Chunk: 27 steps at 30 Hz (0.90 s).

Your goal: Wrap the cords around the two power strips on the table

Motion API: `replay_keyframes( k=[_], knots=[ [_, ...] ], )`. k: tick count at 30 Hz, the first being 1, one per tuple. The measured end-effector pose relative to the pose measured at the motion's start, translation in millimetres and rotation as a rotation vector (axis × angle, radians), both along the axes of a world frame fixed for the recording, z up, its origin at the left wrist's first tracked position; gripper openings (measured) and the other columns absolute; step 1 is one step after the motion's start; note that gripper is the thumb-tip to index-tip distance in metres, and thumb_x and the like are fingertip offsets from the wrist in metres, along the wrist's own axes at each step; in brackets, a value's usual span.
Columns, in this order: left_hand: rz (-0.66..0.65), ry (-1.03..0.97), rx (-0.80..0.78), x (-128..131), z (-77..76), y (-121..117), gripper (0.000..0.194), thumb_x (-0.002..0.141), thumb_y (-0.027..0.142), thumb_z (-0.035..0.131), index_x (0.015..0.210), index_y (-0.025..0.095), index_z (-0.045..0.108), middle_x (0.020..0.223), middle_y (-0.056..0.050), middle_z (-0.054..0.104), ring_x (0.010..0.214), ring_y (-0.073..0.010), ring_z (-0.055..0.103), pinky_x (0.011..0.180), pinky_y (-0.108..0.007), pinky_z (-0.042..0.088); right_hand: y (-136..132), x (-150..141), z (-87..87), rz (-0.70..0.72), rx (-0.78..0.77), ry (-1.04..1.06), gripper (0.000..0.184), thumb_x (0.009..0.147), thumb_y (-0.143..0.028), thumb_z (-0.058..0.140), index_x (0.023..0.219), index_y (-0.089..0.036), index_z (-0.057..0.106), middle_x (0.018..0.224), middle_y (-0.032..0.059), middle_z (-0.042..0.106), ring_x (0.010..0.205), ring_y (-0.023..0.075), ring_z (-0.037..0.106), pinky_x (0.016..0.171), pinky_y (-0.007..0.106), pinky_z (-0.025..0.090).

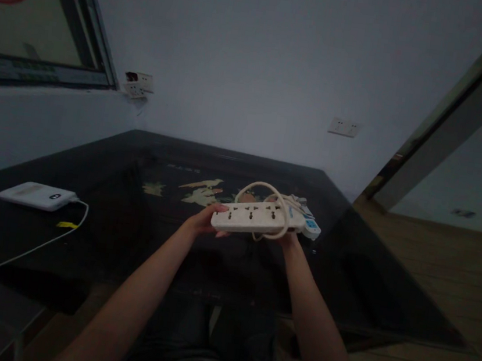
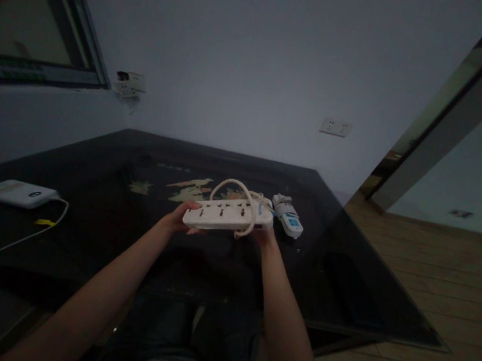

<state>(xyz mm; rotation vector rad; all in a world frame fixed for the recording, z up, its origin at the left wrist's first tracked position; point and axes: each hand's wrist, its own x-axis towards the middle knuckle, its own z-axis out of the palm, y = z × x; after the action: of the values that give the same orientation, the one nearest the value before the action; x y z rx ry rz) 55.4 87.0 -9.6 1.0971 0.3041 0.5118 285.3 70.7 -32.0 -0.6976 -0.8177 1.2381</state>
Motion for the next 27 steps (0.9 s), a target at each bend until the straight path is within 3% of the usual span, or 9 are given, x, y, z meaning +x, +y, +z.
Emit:
replay_keyframes(
  k=[6,11,16,21,27],
  knots=[
    [-0.186,0.250,0.022,-4.2,-12.7,0.5,0.027,0.069,0.030,0.056,0.074,0.006,0.065,0.050,-0.010,0.063,0.036,-0.0173,0.054,0.031,-0.021,0.030,-4.4,5.0,12.8,-0.001,0.052,0.103,0.013,0.076,-0.028,0.065,0.088,-0.026,0.060,0.081,-0.0008,0.071,0.093,0.0218,0.068,0.084,0.041,0.055],
    [-0.231,0.335,0.064,-1.8,-9.6,1.9,0.026,0.075,0.030,0.058,0.071,0.006,0.067,0.045,-0.009,0.060,0.033,-0.0139,0.050,0.030,-0.019,0.024,-16.3,18.6,30.2,-0.069,0.142,0.157,0.010,0.080,-0.025,0.061,0.090,-0.027,0.061,0.081,-0.0030,0.069,0.102,0.0186,0.065,0.092,0.038,0.050],
    [-0.051,0.286,0.049,-0.3,-4.2,6.7,0.029,0.079,0.034,0.055,0.076,0.008,0.066,0.047,-0.009,0.063,0.032,-0.0103,0.048,0.031,-0.017,0.025,-31.0,38.0,40.7,-0.190,0.177,0.211,0.015,0.086,-0.023,0.052,0.090,-0.032,0.064,0.086,-0.0055,0.069,0.086,0.0112,0.066,0.080,0.029,0.053],
    [0.213,0.195,-0.021,4.8,-7.8,13.5,0.031,0.085,0.035,0.050,0.087,0.007,0.063,0.051,-0.009,0.064,0.037,-0.0118,0.054,0.031,-0.016,0.026,-34.2,37.4,43.0,-0.089,0.215,0.193,0.013,0.085,-0.023,0.054,0.087,-0.032,0.064,0.074,-0.0061,0.063,0.059,0.0078,0.056,0.053,0.020,0.047],
    [0.505,0.009,-0.102,11.0,-6.3,18.0,0.029,0.089,0.032,0.046,0.103,0.010,0.057,0.062,-0.008,0.066,0.046,-0.0128,0.059,0.034,-0.016,0.035,-24.1,14.2,38.0,-0.063,0.145,0.117,0.008,0.081,-0.022,0.060,0.088,-0.028,0.061,0.071,-0.0055,0.060,0.055,0.0089,0.054,0.051,0.022,0.046]
  ],
)
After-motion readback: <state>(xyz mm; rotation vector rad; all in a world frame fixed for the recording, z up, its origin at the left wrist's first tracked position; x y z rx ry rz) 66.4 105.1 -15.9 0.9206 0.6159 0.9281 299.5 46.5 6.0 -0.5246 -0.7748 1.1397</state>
